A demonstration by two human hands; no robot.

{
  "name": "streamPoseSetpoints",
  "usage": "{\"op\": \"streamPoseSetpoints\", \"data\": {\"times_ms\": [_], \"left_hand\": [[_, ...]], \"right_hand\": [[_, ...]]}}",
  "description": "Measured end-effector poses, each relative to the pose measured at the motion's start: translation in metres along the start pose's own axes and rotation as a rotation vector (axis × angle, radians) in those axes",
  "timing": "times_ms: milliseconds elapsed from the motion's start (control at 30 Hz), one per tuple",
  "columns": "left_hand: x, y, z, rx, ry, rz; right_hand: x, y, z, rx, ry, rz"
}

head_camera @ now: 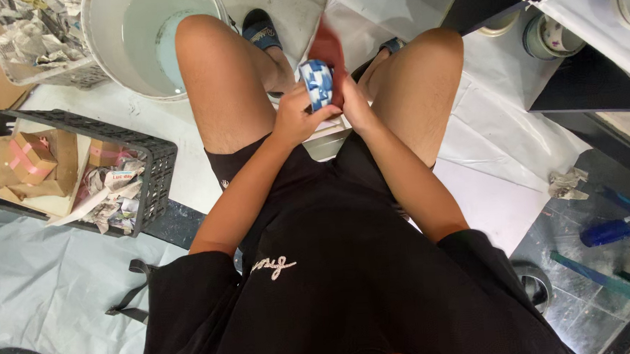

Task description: The person sits on the floor and wipes several ceramic cups and a glass with a red cloth. They handle each item one at a time, wiping the exterior and interior surfaces, then place them on a nearby shelf.

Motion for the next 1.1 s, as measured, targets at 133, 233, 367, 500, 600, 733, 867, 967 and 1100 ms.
{"op": "streamPoseSetpoints", "data": {"times_ms": [133, 233, 367, 500, 600, 733, 867, 967, 1100], "left_hand": [[0.003, -0.002, 0.013, 0.065, 0.063, -0.016], [0.010, -0.008, 0.046, 0.242, 0.079, -0.108], [0.026, -0.014, 0.083, 0.450, -0.379, -0.369], [0.035, -0.016, 0.092, 0.529, -0.908, -0.486], [0.040, -0.010, 0.095, 0.508, -1.057, -0.499], [0.039, -0.018, 0.111, 0.476, -0.908, -0.527], [0.011, -0.024, 0.117, 0.492, -0.949, -0.329], [-0.004, -0.033, 0.121, 0.671, -0.797, -0.203], [-0.007, -0.029, 0.107, 0.632, -0.684, -0.092]], "right_hand": [[-0.018, -0.014, 0.035, 0.095, -0.096, 0.042], [-0.052, -0.035, 0.083, 0.392, -0.526, 0.113], [-0.091, -0.051, 0.113, 0.499, -0.740, 0.226], [-0.118, -0.063, 0.120, 0.608, -0.896, 0.347], [-0.121, -0.060, 0.116, 0.581, -1.029, 0.358], [-0.113, -0.062, 0.124, 0.734, -0.896, 0.246], [-0.082, -0.045, 0.115, 0.505, -0.683, 0.113], [-0.064, -0.025, 0.094, 0.162, -0.265, 0.132], [-0.064, -0.027, 0.096, 0.128, -0.048, 0.224]]}}
Point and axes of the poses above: each hand's wrist, its own y-axis towards the middle knuckle, its own x-axis out of the back of the hand, z = x × y, the point moved 8 cm from there along y, towards the middle knuckle, and after that the axes turned 6 degrees about -y, right-handed, at the moved point
